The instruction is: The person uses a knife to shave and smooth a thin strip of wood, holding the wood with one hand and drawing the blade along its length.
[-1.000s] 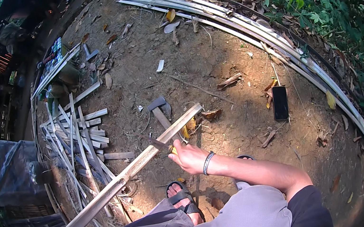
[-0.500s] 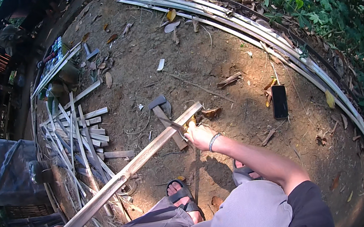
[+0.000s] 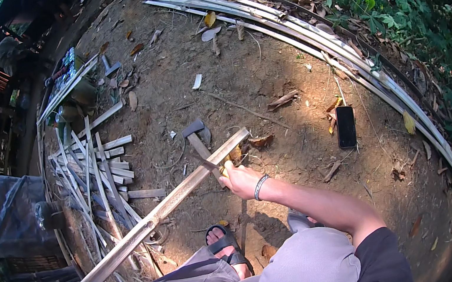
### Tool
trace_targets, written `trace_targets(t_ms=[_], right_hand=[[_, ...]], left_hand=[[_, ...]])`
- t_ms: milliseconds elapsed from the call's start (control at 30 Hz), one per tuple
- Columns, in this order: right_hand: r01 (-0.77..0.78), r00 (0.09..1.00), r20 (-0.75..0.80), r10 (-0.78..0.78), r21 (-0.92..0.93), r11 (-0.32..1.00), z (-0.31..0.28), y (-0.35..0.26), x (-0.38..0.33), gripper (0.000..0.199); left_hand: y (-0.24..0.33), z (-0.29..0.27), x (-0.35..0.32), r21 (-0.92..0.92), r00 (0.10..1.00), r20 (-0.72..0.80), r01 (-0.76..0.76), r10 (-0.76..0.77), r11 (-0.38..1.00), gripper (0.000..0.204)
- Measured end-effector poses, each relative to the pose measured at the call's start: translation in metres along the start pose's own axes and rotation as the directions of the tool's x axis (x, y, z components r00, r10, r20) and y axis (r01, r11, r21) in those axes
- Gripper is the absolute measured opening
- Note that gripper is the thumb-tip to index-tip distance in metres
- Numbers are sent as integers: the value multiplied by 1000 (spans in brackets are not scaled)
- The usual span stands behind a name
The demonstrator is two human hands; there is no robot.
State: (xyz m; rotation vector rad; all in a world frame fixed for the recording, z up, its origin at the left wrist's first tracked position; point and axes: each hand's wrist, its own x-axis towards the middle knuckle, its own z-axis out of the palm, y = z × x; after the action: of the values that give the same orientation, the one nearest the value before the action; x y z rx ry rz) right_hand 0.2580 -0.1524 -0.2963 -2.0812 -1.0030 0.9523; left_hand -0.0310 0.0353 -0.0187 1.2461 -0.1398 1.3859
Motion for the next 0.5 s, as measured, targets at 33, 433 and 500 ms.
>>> trace_targets(t_ms=[33, 433, 500], right_hand=[[15, 1000, -12, -15, -27, 1000, 1, 1, 0, 39], [-78, 995, -68, 70, -125, 989, 4, 39, 15, 37], [-252, 965, -99, 241, -119, 960, -9, 65, 26, 32]], left_hand=[[1, -1, 0, 6, 1000, -1, -4, 4, 1000, 45], [-2, 0, 3, -72, 998, 55, 38, -34, 997, 47], [-1, 2, 2, -111, 997, 56, 55, -49, 992, 47]])
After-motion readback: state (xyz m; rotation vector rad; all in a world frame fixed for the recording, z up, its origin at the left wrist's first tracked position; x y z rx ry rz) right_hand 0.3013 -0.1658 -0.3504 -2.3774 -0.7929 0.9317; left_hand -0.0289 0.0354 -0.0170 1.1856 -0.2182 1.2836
